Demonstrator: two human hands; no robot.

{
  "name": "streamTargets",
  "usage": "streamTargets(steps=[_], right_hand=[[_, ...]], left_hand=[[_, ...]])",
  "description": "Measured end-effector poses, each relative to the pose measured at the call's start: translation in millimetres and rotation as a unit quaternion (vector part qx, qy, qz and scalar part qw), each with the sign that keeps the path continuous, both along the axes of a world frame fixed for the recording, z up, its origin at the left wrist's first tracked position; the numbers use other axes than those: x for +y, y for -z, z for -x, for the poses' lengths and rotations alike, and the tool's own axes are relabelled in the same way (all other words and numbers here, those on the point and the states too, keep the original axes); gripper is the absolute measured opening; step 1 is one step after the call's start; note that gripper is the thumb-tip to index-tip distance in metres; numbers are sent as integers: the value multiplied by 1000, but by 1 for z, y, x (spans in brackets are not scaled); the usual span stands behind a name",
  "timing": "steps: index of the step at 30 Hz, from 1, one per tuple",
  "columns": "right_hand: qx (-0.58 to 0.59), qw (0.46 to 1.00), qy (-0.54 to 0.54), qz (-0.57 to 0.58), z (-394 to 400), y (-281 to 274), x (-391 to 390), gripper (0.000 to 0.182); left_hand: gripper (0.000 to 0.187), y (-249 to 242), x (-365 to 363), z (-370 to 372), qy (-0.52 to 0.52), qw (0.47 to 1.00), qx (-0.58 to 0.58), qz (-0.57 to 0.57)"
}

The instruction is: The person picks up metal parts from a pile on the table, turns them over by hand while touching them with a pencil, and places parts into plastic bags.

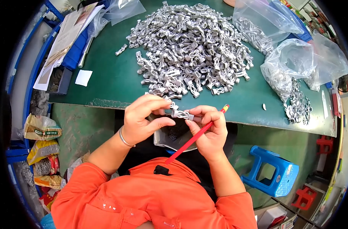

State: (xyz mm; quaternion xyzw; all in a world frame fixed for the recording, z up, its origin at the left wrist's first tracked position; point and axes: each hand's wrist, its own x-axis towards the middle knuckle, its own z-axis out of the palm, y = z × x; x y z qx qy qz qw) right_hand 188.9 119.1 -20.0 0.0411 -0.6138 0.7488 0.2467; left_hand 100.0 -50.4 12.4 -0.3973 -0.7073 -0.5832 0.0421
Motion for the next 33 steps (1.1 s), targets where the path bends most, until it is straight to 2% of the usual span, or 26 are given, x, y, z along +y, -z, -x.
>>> streamTargets(steps=[2, 4, 5, 6, 8, 9, 10, 12, 13, 15, 16, 18, 20, 21, 22, 23, 24, 25, 26, 28, 30, 33], right_hand=[[18, 998, 17, -57, -1, 0, -1, 36], [23, 997, 31, -65, -3, 0, -1, 38], [31, 996, 42, -73, -3, 0, -2, 39], [30, 996, 44, -72, -4, -1, -1, 39], [45, 990, 48, -124, -5, -4, -1, 42], [44, 990, 49, -123, -6, -6, -2, 42], [46, 991, 41, -119, -6, -7, -4, 41], [46, 992, 33, -115, -9, -10, -5, 40], [30, 986, 28, -163, -9, -12, -4, 38], [18, 970, 32, -241, -6, -17, -2, 35], [19, 971, 28, -238, -2, -18, -1, 35], [40, 930, 74, -358, 6, -19, -1, 34], [22, 916, 104, -388, 18, -14, -7, 33], [0, 901, 108, -421, 23, -15, -10, 32], [-22, 884, 111, -453, 28, -16, -11, 32], [0, 877, 110, -469, 32, -9, -9, 30], [1, 877, 111, -468, 32, -5, -9, 30], [3, 898, 109, -426, 31, -1, -10, 30], [4, 918, 105, -382, 29, 0, -11, 30], [38, 922, 116, -369, 27, -3, -14, 32], [89, 931, 119, -333, 24, -6, -14, 36], [101, 932, 114, -330, 20, -5, -11, 37]], left_hand=[[27, 9, 1, -2, 17, 999, -28, -12], [23, 16, 0, -4, 34, 997, -71, -7], [18, 18, 1, -6, 52, 988, -138, -35], [18, 18, 0, -9, 53, 988, -139, -34], [15, 17, -1, -17, 73, 943, -320, -54], [13, 16, -1, -19, 79, 928, -360, -46], [13, 17, -3, -20, 79, 928, -361, -45], [13, 21, -8, -20, 79, 960, -264, 42], [11, 23, -11, -20, 72, 971, -226, 36], [10, 32, -19, -18, 44, 974, -222, 21], [9, 34, -23, -18, 19, 976, -218, 5], [7, 31, -24, -17, 0, 977, -213, -9], [5, 27, -23, -18, -18, 969, -244, -24], [13, 29, -23, -16, -14, 974, -228, -6], [13, 27, -21, -17, -14, 974, -226, -5], [18, 26, -18, -19, -22, 959, -281, -36], [24, 24, -16, -19, -30, 939, -335, -68], [33, 24, -18, -17, -19, 940, -338, -51], [33, 23, -18, -17, -20, 940, -337, -51], [33, 19, -18, -16, 9, 917, -394, -59], [30, 17, -17, -14, 18, 908, -416, -50], [18, 16, -16, -13, 39, 897, -440, -26]])
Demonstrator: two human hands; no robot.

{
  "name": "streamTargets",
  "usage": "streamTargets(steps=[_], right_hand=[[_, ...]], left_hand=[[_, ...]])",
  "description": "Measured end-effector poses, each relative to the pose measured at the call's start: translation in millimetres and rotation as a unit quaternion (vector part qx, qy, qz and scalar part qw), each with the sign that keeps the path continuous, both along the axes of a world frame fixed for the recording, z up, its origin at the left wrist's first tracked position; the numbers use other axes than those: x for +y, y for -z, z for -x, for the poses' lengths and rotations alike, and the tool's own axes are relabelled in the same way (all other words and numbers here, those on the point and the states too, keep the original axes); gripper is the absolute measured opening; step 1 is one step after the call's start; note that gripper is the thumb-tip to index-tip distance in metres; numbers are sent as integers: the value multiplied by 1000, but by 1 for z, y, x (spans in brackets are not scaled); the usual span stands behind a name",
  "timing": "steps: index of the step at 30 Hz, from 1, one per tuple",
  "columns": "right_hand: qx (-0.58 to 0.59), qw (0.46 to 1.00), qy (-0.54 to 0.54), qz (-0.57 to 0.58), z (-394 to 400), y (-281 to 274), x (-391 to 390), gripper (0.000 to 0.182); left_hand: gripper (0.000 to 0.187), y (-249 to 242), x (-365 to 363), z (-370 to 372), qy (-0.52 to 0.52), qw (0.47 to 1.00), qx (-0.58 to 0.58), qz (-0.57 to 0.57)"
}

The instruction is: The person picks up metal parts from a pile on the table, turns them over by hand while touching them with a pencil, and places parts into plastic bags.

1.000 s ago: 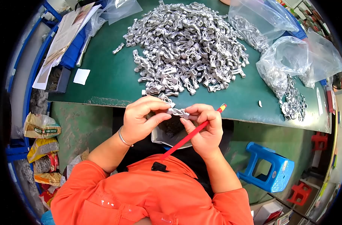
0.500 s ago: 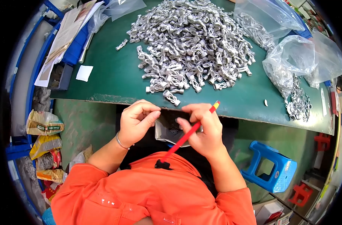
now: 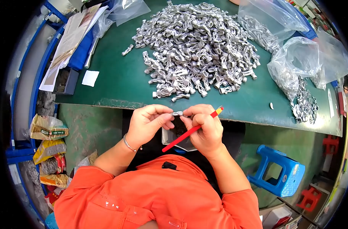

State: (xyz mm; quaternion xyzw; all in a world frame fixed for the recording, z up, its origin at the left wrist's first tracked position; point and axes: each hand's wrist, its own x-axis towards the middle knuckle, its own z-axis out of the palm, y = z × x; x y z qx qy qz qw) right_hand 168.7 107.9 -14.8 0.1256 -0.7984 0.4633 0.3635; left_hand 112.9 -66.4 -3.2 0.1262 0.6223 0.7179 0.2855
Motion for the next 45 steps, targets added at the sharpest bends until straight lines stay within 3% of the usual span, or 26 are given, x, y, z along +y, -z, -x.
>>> streamTargets(steps=[2, 4, 5, 6, 7, 9, 11, 14, 17, 21, 24, 27, 31, 36, 39, 42, 45], right_hand=[[3, 1000, -4, 2, -3, 0, -1, 36], [-100, 981, -15, 167, -8, 0, -5, 32], [-101, 981, -14, 168, -10, -1, -4, 32], [-172, 944, -63, 273, -12, -2, -2, 29], [-239, 890, -111, 373, -14, -2, 0, 26], [-245, 877, -147, 386, -15, 0, 2, 25], [-180, 875, -174, 414, -13, 5, -1, 26], [-132, 910, -150, 364, -15, 5, -2, 32], [-76, 947, -107, 294, -18, 6, -2, 37], [-28, 964, -95, 247, -18, 0, 0, 37], [-34, 998, -10, 57, -6, -5, 6, 32], [-47, 995, 69, -55, 12, -4, 8, 29], [-61, 990, 83, -100, 25, 1, 7, 27], [16, 995, 43, -89, 15, 8, 7, 31], [50, 996, 22, -77, 6, 1, 3, 34], [29, 998, 6, -47, 2, -1, 2, 33], [-118, 961, -60, 244, -6, 8, 0, 26]], left_hand=[[17, 0, 1, -2, -7, 1000, 5, -23], [16, 2, 2, -3, -17, 999, 10, -45], [17, 4, 2, -4, -25, 994, 95, -53], [18, 5, 2, -4, -33, 981, 180, -61], [18, 4, 1, -5, -33, 982, 178, -60], [22, 1, 0, -6, -22, 963, 264, -46], [26, 0, -1, -7, -20, 953, 300, -29], [28, -1, -1, -4, -3, 918, 395, -40], [26, 5, 1, -4, -14, 913, 407, -37], [22, 6, 1, -10, -29, 952, 299, -63], [17, 1, -1, -8, -16, 938, 346, 26], [17, -1, -1, -8, -49, 928, 365, 63], [25, 0, 3, -3, -64, 934, 334, 111], [41, -4, 4, -2, -68, 943, 291, 143], [26, 0, 0, 2, -19, 985, 156, 65], [21, -3, -1, 0, -18, 993, 116, 14], [19, 0, -1, -2, -37, 986, 164, -19]])
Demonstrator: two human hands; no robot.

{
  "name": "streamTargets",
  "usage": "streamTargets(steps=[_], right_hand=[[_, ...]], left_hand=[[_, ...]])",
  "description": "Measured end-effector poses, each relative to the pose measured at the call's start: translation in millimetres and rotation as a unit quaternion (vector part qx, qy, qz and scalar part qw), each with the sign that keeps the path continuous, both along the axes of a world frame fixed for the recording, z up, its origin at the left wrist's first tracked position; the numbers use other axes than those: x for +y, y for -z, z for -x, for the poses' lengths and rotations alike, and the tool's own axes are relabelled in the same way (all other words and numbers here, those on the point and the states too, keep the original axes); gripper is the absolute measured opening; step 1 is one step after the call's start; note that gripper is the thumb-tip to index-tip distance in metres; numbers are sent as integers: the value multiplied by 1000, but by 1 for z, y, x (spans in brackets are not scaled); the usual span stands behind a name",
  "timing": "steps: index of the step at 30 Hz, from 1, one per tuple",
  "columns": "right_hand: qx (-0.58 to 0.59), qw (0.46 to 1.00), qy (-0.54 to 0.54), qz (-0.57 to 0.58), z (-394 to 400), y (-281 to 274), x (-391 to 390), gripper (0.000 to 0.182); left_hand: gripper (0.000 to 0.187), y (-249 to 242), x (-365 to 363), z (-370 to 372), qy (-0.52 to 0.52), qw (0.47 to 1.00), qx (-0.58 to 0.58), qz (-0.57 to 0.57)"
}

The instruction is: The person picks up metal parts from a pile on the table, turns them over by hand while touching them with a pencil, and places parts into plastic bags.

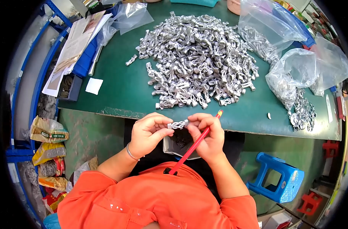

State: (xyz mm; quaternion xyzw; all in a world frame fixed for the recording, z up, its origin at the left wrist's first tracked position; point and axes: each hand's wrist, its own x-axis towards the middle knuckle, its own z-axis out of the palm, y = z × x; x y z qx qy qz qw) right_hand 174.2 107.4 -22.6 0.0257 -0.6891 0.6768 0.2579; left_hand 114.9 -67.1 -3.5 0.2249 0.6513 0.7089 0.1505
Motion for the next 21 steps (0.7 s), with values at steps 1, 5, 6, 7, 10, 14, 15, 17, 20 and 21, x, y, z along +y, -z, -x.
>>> streamTargets(steps=[1, 5, 6, 7, 10, 14, 15, 17, 20, 21], right_hand=[[-46, 997, -25, 50, -2, -4, 0, 25], [-94, 976, -121, 152, -4, -7, 7, 26], [-98, 976, -122, 153, -3, -7, 6, 26], [-55, 982, -111, 146, -2, -6, 5, 27], [-11, 983, -104, 150, -6, -5, 5, 30], [-17, 988, -89, 129, -7, -11, 10, 31], [23, 997, -72, -29, -3, -13, 18, 30], [85, 967, 0, -238, 6, -17, 22, 29], [79, 933, 78, -342, 22, -23, 18, 26], [74, 928, 86, -354, 28, -22, 16, 25]], left_hand=[[19, -2, -1, 0, -1, 1000, -4, 1], [21, -10, 1, 3, 13, 973, 223, 49], [22, -10, 2, 2, 8, 966, 257, 34], [23, -12, 2, 1, 6, 970, 239, 36], [24, -10, 0, 3, 11, 967, 252, 36], [24, -11, -1, 2, 32, 964, 262, 35], [25, -9, -1, 4, 27, 957, 288, 31], [27, -9, 0, 9, -19, 949, 305, 75], [36, -10, 4, 24, -116, 905, 360, 193], [34, -7, 7, 30, -121, 897, 368, 211]])
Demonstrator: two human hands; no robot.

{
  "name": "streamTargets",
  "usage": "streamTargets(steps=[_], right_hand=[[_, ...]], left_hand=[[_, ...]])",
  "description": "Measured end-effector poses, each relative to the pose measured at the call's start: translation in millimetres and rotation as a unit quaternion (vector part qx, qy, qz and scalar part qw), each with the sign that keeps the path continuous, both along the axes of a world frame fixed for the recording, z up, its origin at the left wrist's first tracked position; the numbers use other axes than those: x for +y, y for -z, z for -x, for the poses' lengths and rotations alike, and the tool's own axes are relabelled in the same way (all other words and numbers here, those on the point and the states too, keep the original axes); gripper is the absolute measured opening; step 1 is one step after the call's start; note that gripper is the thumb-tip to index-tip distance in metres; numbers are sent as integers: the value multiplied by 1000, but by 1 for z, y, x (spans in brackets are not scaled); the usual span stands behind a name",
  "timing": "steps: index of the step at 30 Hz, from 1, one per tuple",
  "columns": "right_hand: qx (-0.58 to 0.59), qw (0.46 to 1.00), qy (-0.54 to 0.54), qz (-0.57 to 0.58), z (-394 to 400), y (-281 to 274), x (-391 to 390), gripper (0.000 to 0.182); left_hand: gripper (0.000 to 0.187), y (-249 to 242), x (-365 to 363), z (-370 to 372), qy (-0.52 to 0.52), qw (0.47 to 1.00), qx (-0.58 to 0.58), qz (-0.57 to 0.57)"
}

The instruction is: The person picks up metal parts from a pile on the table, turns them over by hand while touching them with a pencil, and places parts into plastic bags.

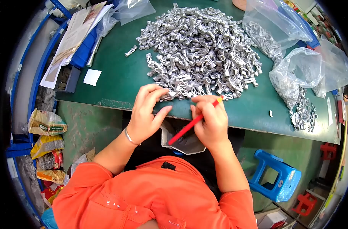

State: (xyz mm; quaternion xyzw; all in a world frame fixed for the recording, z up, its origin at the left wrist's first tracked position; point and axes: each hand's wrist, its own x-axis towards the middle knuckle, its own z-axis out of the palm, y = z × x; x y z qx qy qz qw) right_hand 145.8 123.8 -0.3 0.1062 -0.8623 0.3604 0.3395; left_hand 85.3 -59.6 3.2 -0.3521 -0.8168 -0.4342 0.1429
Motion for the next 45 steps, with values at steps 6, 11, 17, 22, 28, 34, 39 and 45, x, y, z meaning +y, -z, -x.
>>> streamTargets(steps=[6, 11, 17, 22, 28, 34, 39, 45], right_hand=[[7, 999, 16, -38, 20, 14, -4, 28], [-51, 979, 1, 196, 9, 13, -6, 25], [-172, 797, -150, 559, -5, 2, 1, 23], [-156, 787, -213, 557, -13, 10, -7, 22], [-1, 980, -132, 152, -16, 10, -9, 26], [66, 984, -75, 149, -23, 6, -8, 36], [39, 977, -128, 168, -23, -1, 1, 36], [10, 1000, 21, 19, 22, 3, 4, 28]], left_hand=[[28, 7, 2, 4, -6, 1000, -5, 12], [26, 11, 1, 5, 14, 999, -38, -23], [26, 4, 5, -2, -9, 998, 11, -64], [25, -5, 7, -13, 92, 950, -232, -188], [23, -1, 5, -19, 167, 925, -256, -224], [22, 4, 4, -23, 179, 911, -259, -268], [23, 2, -4, -23, 162, 959, -172, -156], [22, 6, -5, -24, 85, 965, -196, -150]])
